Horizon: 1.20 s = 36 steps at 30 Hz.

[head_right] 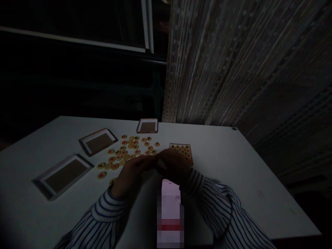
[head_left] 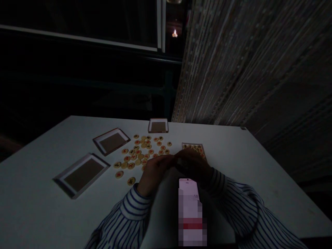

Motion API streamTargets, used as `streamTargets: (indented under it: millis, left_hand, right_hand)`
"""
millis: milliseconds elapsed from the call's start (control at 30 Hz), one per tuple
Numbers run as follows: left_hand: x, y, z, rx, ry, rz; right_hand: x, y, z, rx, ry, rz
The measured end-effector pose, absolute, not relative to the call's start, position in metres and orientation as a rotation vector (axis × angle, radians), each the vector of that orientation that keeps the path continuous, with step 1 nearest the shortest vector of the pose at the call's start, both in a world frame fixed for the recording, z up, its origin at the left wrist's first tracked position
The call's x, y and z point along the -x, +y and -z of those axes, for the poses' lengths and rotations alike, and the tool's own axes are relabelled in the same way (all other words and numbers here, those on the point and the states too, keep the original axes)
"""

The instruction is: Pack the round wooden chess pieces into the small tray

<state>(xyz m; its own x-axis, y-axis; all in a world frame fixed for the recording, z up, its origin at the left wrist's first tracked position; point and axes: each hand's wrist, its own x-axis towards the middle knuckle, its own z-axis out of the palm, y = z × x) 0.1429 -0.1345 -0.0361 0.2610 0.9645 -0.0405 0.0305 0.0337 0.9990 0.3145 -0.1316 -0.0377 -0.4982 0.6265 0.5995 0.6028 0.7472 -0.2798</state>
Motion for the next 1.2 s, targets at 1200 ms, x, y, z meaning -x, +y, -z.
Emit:
streamTargets:
  millis: [1200]
  left_hand:
    - [-0.192,-0.111,0.069,-1.589,1.257,-0.926]
  right_hand:
    - [-0.404,-0.084,0.02,1.615,-2.419,0.057]
